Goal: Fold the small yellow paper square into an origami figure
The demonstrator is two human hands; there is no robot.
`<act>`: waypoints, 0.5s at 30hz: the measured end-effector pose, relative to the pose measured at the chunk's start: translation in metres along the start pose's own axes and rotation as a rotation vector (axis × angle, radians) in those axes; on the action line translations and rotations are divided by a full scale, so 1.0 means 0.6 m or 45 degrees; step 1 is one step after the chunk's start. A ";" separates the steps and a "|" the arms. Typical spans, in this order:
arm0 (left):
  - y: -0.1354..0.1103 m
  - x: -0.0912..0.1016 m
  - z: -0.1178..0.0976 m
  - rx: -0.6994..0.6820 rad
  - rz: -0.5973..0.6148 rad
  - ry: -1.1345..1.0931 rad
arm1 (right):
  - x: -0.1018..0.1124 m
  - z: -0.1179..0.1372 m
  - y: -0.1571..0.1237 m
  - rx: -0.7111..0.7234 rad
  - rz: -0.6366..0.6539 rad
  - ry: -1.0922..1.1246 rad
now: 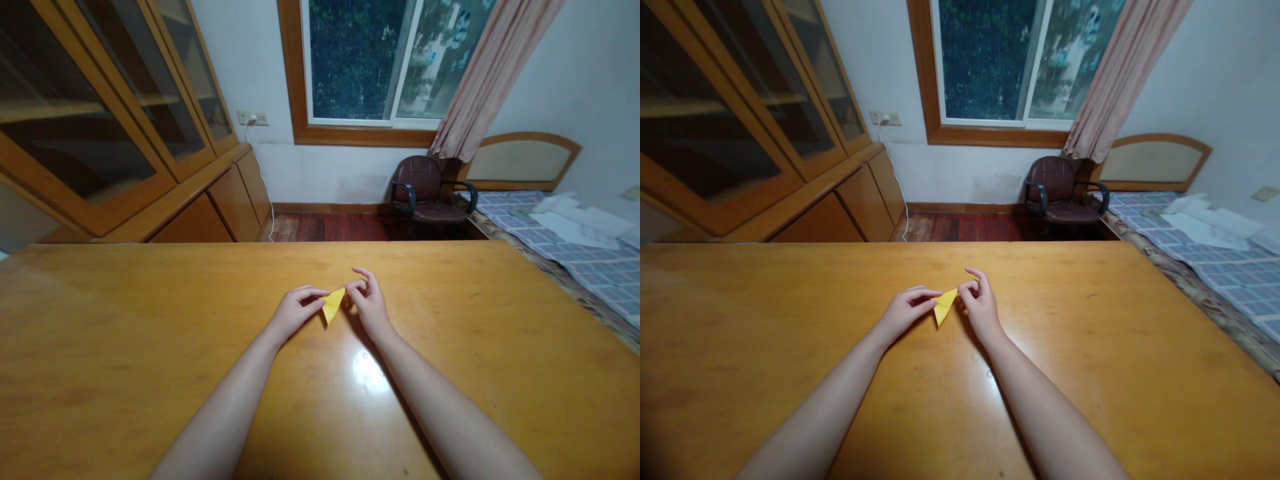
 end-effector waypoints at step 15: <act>0.003 0.008 0.022 0.217 -0.181 -0.298 | -0.019 -0.003 -0.005 0.051 0.256 -0.351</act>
Point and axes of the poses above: each hand's wrist, its own y-axis towards the middle knuckle, its own x-axis out of the back of the hand, z = x × y, the point moved 6 cm from there along y, towards the middle knuckle, and after that the axes turned 14 degrees about -z, right-handed, at the moved point
